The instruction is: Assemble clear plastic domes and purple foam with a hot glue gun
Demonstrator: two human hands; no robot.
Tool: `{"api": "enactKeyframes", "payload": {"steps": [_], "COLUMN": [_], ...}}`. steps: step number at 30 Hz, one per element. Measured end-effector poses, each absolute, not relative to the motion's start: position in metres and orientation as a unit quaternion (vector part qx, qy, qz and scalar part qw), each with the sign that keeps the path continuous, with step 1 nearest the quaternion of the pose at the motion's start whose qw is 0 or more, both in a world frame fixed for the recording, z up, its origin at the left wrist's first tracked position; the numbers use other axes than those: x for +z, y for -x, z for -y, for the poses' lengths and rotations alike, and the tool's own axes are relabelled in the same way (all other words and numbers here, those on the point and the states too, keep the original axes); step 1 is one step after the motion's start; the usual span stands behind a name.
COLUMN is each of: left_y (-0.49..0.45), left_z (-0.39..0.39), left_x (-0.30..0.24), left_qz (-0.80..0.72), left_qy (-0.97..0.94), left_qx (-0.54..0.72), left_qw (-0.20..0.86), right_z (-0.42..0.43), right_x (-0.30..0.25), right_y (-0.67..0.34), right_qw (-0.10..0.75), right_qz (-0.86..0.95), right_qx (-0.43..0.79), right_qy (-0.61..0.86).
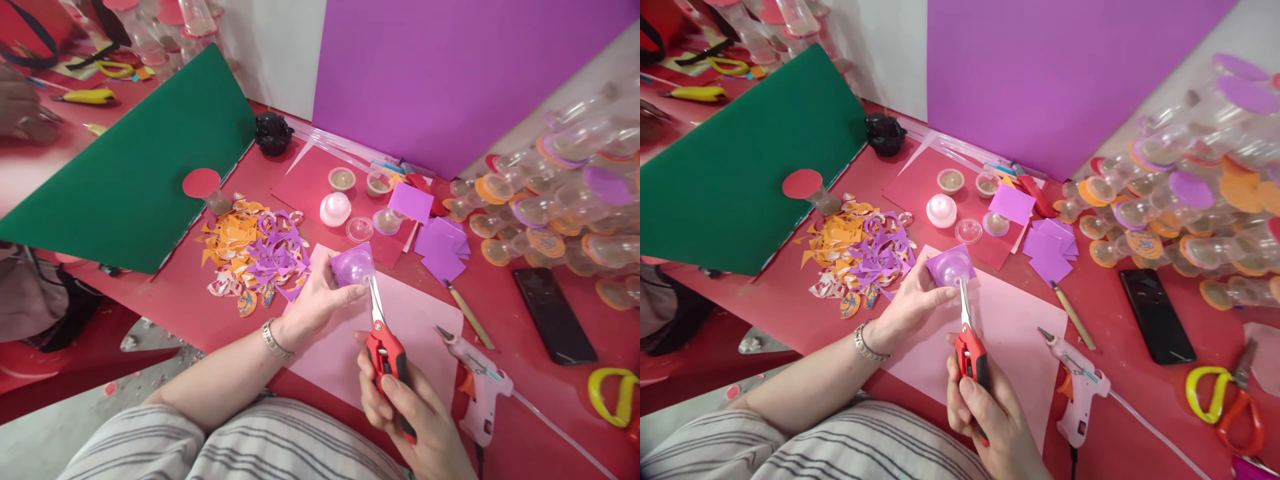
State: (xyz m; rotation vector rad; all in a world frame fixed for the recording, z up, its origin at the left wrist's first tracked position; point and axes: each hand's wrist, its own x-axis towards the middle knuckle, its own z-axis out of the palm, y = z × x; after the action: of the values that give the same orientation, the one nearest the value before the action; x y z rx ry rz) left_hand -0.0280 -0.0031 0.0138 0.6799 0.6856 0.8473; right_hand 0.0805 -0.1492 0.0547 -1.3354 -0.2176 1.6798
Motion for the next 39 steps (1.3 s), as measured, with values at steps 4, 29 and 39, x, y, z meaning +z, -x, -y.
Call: {"api": "enactKeyframes", "payload": {"steps": [4,29,39], "left_y": [0.027,0.030,0.034], "left_z": [0.002,0.002,0.000], "left_x": [0.015,0.009,0.011], "left_qz": [-0.322,-0.338,-0.344], "left_qy": [-0.315,-0.366,-0.397], "left_qx": [0.396,0.358,0.334], "left_qw": [0.800,0.790,0.783], "right_z": [0.149,0.157,0.159], "right_x": [0.054,0.057,0.054], "right_y": [-0.079,-0.094,-0.105], "right_qw": [0.473,0.437,0.418], "right_qz": [0.096,0.142,0.162], "right_qx": [0.676,0.609,0.622], "right_qy": [0.557,0.647,0.643]}}
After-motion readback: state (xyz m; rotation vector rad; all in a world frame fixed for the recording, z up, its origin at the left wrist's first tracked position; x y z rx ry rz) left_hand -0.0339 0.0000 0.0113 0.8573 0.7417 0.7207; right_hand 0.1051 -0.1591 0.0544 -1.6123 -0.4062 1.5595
